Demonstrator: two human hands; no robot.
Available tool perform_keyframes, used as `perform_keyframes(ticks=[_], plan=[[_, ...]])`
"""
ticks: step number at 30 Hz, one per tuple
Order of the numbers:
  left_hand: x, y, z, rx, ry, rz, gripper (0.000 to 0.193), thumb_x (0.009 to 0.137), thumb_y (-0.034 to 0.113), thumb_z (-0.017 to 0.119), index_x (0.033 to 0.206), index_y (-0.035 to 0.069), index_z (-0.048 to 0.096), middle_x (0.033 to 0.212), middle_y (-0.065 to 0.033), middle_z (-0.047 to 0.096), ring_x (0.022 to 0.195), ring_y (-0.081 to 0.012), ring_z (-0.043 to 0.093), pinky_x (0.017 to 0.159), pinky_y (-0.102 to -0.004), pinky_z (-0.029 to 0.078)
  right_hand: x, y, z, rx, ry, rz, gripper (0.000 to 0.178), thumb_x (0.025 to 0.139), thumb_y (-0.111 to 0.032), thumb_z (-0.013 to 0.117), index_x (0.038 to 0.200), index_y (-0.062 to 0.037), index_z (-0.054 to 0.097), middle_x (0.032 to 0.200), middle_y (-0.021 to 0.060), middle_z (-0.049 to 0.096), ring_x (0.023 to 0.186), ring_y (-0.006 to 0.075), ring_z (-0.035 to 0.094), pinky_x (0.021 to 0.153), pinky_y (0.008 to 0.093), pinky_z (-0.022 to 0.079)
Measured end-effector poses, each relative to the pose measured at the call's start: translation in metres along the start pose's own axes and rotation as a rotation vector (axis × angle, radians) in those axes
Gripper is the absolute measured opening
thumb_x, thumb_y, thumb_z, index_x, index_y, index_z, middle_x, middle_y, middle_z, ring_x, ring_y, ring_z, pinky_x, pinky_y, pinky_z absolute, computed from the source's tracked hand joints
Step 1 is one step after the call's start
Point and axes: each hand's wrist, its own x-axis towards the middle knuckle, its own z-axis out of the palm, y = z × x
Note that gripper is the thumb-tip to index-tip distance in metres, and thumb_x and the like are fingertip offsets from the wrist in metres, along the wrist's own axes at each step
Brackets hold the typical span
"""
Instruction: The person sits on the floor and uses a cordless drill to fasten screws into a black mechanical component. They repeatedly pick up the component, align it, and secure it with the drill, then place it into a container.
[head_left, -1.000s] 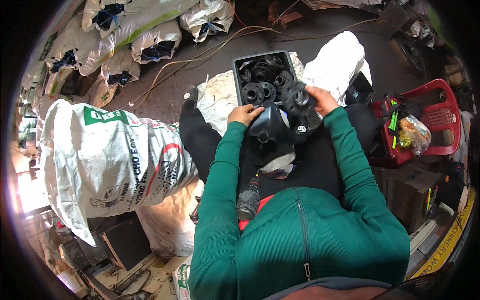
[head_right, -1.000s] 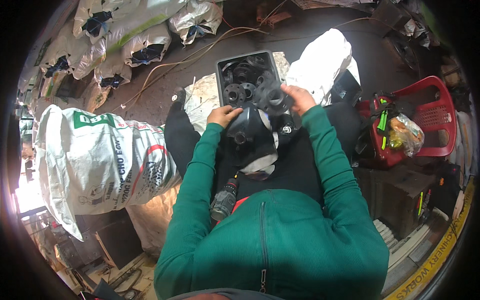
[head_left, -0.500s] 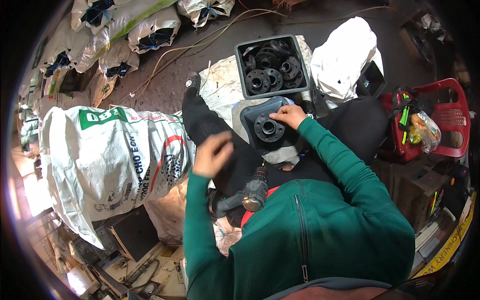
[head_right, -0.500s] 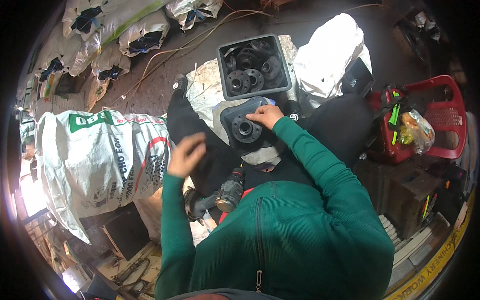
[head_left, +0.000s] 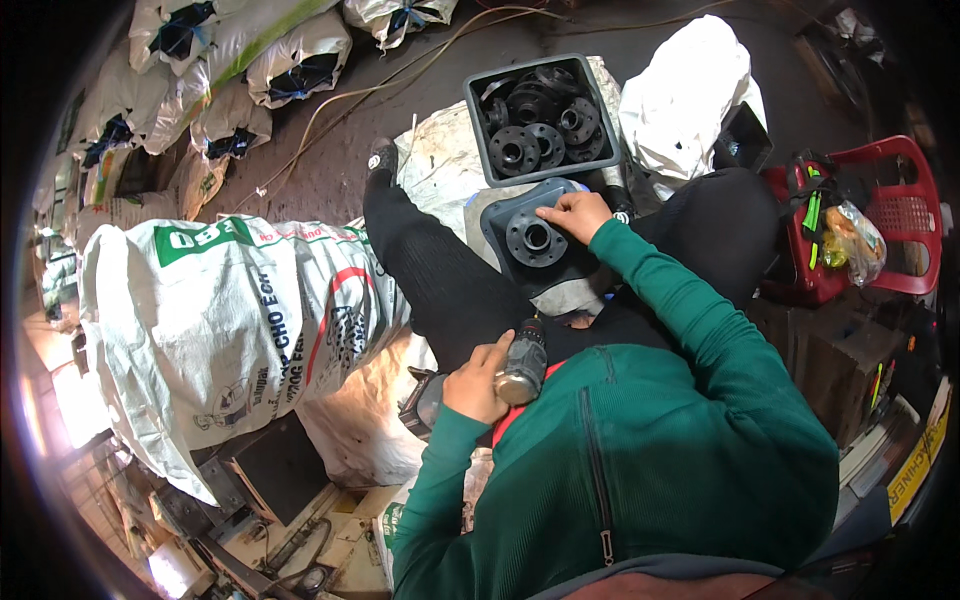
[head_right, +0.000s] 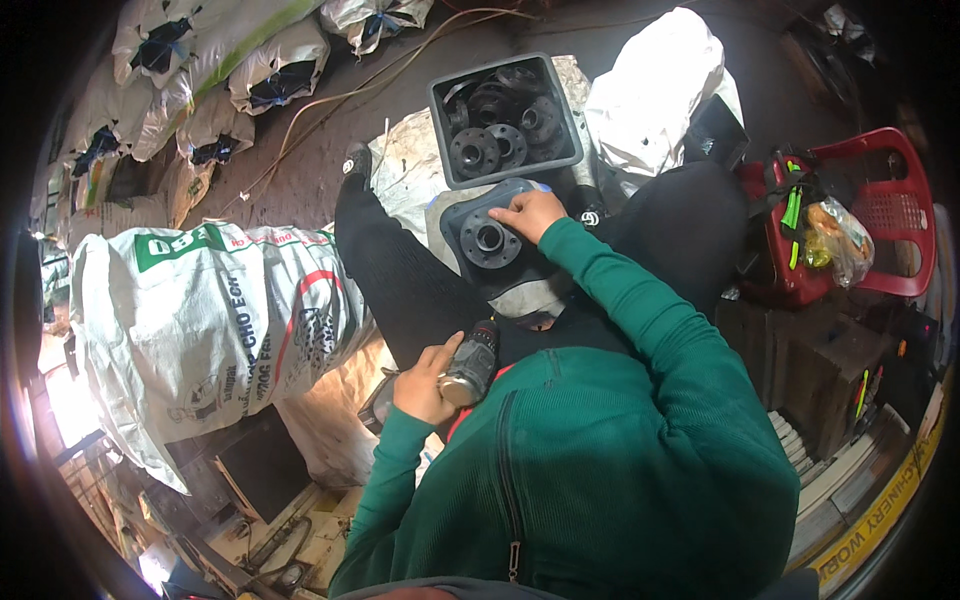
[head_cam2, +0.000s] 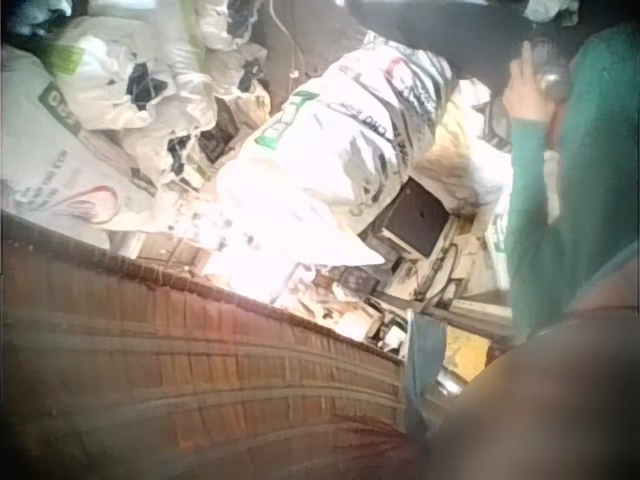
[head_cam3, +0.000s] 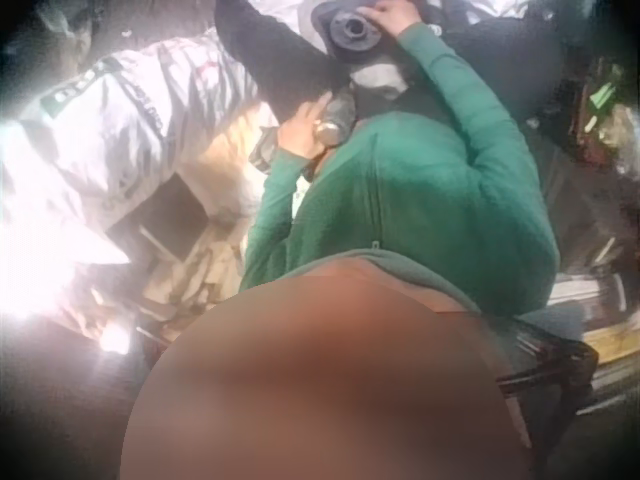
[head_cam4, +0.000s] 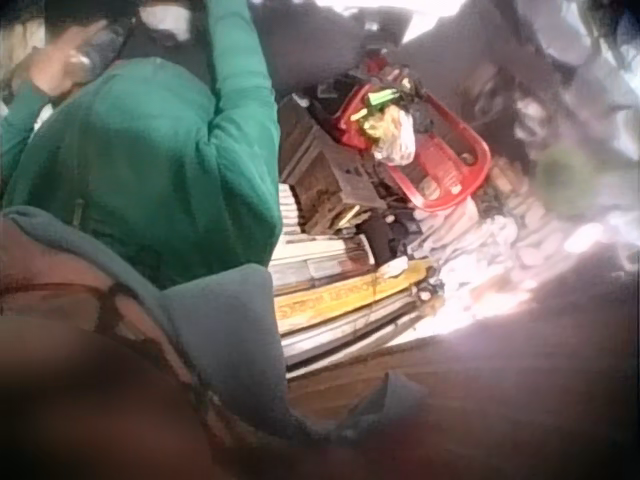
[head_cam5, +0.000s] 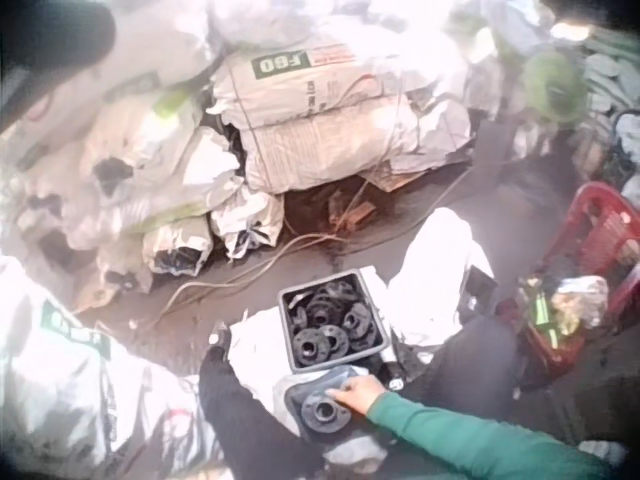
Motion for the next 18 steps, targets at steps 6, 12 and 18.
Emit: perform_keyframes(ticks=[6, 12, 18], plan=[[-0.006, 0.012, -0.052, -0.680, 0.027, -0.119, 0.079, 0.067, 0.001, 0.077, 0.138, 0.004, 0.042, 0.115, -0.0126, 0.064, 0.102, -0.0230, 0.064, 0.093, -0.0301, 0.048, -0.017, 0.007, -0.018, 0.805, -0.184, 0.130, 0.043, 0.092, -0.037, 0.053, 0.114, -0.0017, 0.063, 0.094, 0.0087, 0.068, 0.082, 0.0175, 0.064, 0.067, 0.0273, 0.050], [0.015, 0.026, -0.078, -0.091, 0.251, 0.250, 0.071, 0.070, 0.011, 0.079, 0.132, 0.001, 0.045, 0.122, -0.0145, 0.057, 0.111, -0.0261, 0.058, 0.096, -0.0343, 0.045, -0.069, -0.013, -0.021, 1.602, -0.675, 0.280, 0.045, 0.096, -0.013, 0.039, 0.139, 0.0019, 0.038, 0.126, 0.0152, 0.056, 0.112, 0.0249, 0.059, 0.084, 0.0326, 0.054], [0.023, 0.045, -0.079, -0.202, 0.156, 0.184, 0.072, 0.070, 0.011, 0.079, 0.132, -0.001, 0.044, 0.123, -0.0166, 0.056, 0.114, -0.0274, 0.056, 0.097, -0.0356, 0.045, -0.074, -0.023, -0.014, 1.722, -0.602, 0.307, 0.045, 0.096, -0.005, 0.047, 0.140, -0.0035, 0.038, 0.129, 0.0143, 0.054, 0.124, 0.0258, 0.050, 0.099, 0.0392, 0.046]])
